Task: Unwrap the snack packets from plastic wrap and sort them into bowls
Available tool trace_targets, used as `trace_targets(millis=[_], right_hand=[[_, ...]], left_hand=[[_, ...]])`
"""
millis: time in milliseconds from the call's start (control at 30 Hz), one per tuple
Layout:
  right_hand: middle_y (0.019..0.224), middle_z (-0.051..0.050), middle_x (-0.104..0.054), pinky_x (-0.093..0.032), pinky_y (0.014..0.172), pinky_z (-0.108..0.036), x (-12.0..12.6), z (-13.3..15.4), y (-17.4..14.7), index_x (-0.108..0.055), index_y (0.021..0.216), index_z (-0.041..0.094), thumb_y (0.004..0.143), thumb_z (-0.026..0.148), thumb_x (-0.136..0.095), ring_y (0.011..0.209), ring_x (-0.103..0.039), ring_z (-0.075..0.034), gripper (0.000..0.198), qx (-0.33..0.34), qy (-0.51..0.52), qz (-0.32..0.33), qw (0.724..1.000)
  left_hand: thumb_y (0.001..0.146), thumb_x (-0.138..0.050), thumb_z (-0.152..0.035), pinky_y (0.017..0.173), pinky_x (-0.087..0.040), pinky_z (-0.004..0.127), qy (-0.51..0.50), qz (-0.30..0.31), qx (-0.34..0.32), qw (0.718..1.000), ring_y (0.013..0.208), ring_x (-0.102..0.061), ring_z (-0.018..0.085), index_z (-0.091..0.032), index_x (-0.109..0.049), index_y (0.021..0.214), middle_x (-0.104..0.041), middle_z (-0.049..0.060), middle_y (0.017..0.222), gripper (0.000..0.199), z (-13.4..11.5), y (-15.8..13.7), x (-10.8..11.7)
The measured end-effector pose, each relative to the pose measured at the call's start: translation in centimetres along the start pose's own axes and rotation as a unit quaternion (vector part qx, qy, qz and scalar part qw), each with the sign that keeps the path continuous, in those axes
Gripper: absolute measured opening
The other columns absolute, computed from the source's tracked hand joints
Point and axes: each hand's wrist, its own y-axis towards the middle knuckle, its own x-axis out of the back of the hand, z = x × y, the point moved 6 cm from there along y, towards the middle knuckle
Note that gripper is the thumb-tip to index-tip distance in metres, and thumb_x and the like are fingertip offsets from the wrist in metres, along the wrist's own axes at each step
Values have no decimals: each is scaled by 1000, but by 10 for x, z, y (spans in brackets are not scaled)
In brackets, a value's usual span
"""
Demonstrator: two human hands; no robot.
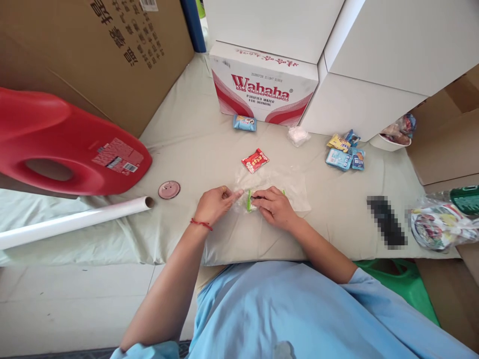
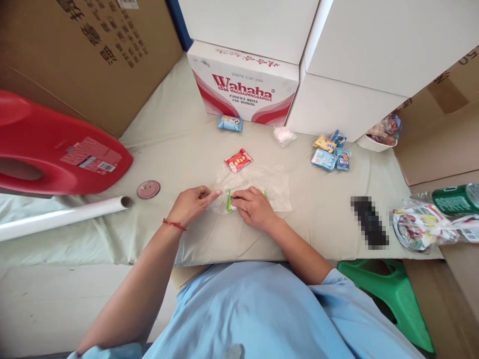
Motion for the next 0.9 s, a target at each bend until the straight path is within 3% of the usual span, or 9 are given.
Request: trace_targets(millis=[167, 433, 533, 667, 800, 900], right_hand=[[127, -8, -73, -50, 89, -40, -2, -2, -3, -76, 112, 23, 96, 14, -59, 99, -57, -24, 25, 21, -9, -35, 999], [126, -6, -75, -50, 88, -40, -4, -1, -3, -76, 111, 24, 96, 13, -58, 98, -58, -23, 26, 17, -11, -40, 999], [125, -6, -75, -50, 87, -39, -2, -2, -2, -77, 111, 23, 96, 14, -58, 97, -58, -23, 26, 15, -8, -41, 999], [127, -6, -74, -50, 89, -40, -3, -2, -1, -77, 112, 24, 97, 15, -57, 99, -58, -24, 26, 3, -8, -22, 1000], [130, -6, -73, -49, 90, -40, -3, -1, -2, -75, 119, 23, 99, 16, -56, 101, -57, -24, 29, -1, -20, -12, 1000], [134, -8, -72, -48, 91, -41, -3, 2, -2, -70, 130, 21, 102, 18, -53, 102, -56, -24, 33, -11, -45, -8, 999]], left_hand=[[80, -58, -51, 63, -35, 30, 32, 17, -25, 999, 66, -58, 19, -23, -62, 71, -67, 2, 69, 30, -9, -6, -5], [78, -55, -40, 67, -39, 30, -12, -113, 100, 988, 66, -57, 18, -22, -59, 67, -63, -1, 64, 21, 44, -27, 19], [84, -52, -50, 70, -41, 31, -30, -117, 88, 989, 68, -59, 19, -22, -62, 73, -66, 0, 68, 31, 37, -26, 16], [85, -50, -65, 72, -42, 33, -13, -110, 31, 993, 77, -62, 22, -22, -66, 79, -71, 6, 84, 47, 7, -11, 11], [78, -60, -55, 67, -38, 32, 36, -36, 2, 999, 73, -59, 21, -23, -64, 73, -69, 4, 78, 33, -8, -1, 4], [81, -57, -48, 65, -37, 31, 21, -43, 26, 998, 66, -56, 20, -23, -61, 67, -63, 1, 65, 29, 7, -7, 11]])
